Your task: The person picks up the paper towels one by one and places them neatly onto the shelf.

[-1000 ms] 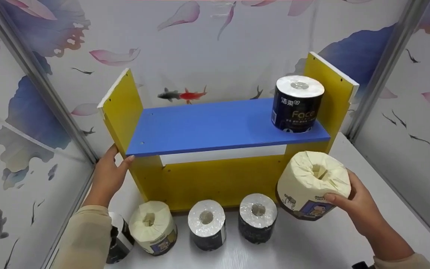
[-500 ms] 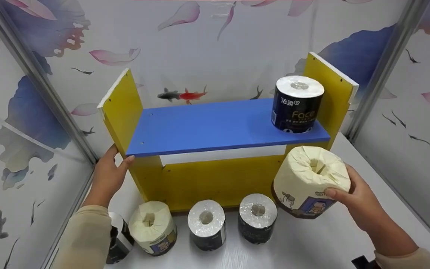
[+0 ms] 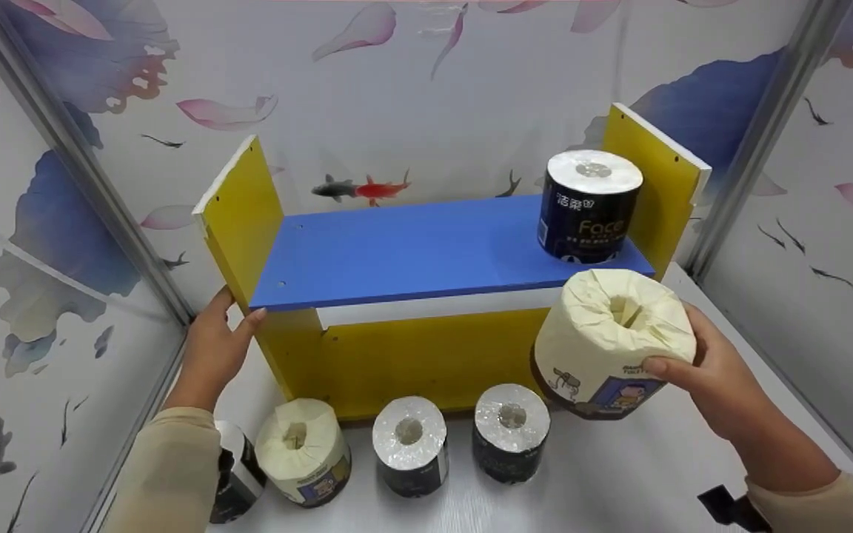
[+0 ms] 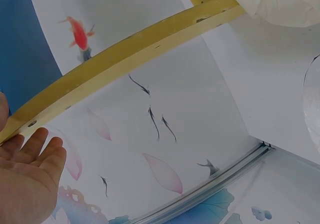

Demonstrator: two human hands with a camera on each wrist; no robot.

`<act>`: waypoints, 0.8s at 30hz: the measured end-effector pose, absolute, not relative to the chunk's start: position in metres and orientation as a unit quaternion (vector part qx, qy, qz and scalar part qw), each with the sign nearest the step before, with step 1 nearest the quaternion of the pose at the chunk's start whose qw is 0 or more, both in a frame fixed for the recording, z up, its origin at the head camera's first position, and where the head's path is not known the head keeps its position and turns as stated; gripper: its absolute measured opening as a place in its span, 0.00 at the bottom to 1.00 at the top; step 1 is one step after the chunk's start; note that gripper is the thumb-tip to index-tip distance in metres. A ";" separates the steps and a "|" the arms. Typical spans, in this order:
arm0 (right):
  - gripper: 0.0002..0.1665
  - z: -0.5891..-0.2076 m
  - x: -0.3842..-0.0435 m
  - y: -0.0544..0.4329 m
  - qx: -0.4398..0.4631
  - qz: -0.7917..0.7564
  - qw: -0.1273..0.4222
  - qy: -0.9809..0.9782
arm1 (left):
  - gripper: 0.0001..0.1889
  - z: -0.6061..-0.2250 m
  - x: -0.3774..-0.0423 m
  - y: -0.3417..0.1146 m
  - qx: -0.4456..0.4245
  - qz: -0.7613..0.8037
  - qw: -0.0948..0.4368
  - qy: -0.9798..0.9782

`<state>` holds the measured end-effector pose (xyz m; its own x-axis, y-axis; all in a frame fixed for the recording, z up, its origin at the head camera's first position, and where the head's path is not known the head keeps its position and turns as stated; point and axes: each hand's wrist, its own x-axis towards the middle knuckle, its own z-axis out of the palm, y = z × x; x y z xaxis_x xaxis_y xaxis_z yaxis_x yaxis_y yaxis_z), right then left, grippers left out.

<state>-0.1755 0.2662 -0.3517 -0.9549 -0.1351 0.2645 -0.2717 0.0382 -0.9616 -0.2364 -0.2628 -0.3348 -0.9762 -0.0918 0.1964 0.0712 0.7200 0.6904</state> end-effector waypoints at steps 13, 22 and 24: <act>0.43 -0.327 -0.182 0.256 0.167 0.682 0.047 -0.711 | 0.37 -0.333 -0.236 -0.262 0.012 -0.364 0.101 -0.926; 0.42 -0.312 -0.187 0.249 0.199 0.689 0.035 -0.696 | 0.37 -0.334 -0.236 -0.262 0.014 -0.364 0.100 -0.926; 0.41 -0.308 -0.189 0.246 0.203 0.692 0.038 -0.692 | 0.37 -0.334 -0.236 -0.262 0.015 -0.363 0.101 -0.926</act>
